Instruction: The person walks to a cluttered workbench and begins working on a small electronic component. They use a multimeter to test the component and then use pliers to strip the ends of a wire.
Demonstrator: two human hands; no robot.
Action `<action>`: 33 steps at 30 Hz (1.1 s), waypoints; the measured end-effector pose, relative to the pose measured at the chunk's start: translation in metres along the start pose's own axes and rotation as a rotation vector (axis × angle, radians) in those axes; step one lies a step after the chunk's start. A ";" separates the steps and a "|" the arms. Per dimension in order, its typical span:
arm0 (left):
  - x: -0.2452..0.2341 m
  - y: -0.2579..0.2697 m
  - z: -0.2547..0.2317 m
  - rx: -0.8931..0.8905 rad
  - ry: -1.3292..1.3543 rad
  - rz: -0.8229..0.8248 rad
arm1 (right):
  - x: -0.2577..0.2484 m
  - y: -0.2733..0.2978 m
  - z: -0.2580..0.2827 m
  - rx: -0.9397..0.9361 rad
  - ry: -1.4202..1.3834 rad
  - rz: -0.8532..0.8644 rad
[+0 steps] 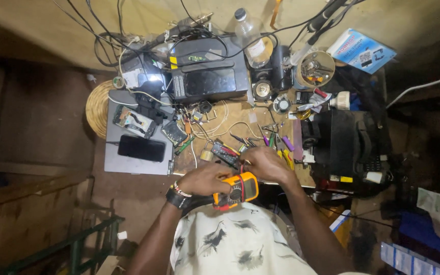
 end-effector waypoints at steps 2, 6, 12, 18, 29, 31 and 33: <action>0.005 -0.001 0.005 -0.020 -0.091 0.000 | 0.021 0.001 -0.018 -0.017 0.127 -0.018; 0.012 -0.006 0.008 -0.038 -0.331 -0.027 | 0.035 -0.005 -0.034 -0.072 0.318 -0.109; 0.021 -0.021 0.027 -0.129 -0.416 -0.207 | 0.038 0.006 -0.024 -0.128 0.442 -0.228; -0.017 -0.034 0.065 -0.282 -0.179 -0.527 | -0.022 0.016 -0.035 0.240 0.238 -0.166; 0.016 -0.055 0.076 -0.332 1.171 -0.477 | 0.038 0.017 -0.093 0.478 -1.194 -0.248; 0.033 -0.062 0.071 -0.377 1.260 -0.400 | 0.086 0.015 -0.126 0.469 -1.423 -0.216; 0.049 -0.080 0.087 -0.410 1.263 -0.318 | 0.156 0.016 -0.194 0.657 -1.345 -0.191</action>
Point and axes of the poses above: each hand's wrist, its own y-axis away from the middle knuckle, its own x-axis out of the palm, z = x × y, the point moved 9 cm from there along -y, towards the middle knuckle, and after that the axes turned 15 degrees about -z, right-handed, at the moved point
